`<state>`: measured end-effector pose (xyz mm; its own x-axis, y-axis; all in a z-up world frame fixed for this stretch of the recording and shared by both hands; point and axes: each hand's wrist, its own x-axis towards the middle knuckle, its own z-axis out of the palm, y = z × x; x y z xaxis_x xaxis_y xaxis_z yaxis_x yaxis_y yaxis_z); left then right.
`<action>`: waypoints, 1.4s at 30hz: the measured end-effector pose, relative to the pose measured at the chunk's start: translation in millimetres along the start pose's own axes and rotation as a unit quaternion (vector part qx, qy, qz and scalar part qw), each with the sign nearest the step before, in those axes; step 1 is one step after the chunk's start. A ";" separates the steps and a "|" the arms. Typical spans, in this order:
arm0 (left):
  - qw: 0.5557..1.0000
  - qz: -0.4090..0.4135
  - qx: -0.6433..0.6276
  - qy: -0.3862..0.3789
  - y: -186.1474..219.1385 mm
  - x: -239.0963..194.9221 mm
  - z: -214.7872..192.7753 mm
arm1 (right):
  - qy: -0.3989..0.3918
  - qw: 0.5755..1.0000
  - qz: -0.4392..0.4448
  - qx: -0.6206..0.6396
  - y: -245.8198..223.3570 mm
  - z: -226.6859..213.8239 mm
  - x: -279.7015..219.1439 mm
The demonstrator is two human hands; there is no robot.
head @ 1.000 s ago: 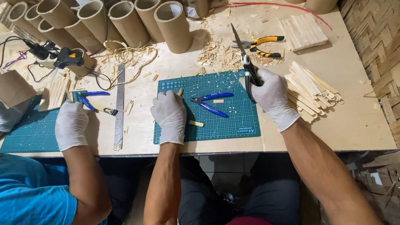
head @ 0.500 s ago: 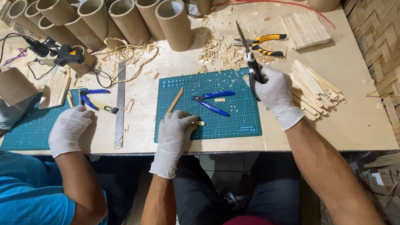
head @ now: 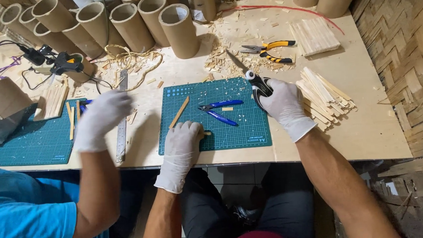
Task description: Assembling a craft project by measuring, cutting, and gluing wooden sticks onto a base structure.
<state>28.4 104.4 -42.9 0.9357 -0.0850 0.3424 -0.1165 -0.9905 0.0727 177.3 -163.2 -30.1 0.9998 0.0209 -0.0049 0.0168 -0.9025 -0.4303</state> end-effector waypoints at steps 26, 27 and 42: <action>0.862 -0.162 -0.461 0.132 63.0 -2.4 -18.4 | -0.158 0.973 0.005 -0.167 -20.5 -31.0 -4.8; 0.852 -0.175 -0.474 0.138 62.4 -2.6 -18.0 | -0.159 0.973 0.001 -0.168 -21.9 -31.2 -5.2; 0.698 -0.329 -0.628 0.099 56.9 -1.0 -31.8 | -0.210 0.958 -0.195 0.004 -76.4 -62.0 -29.8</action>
<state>10.2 51.6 -9.3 0.8741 0.4841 -0.0385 0.0000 0.0793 0.9968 147.1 -121.6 58.8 0.8240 0.5286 -0.2042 0.3860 -0.7874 -0.4806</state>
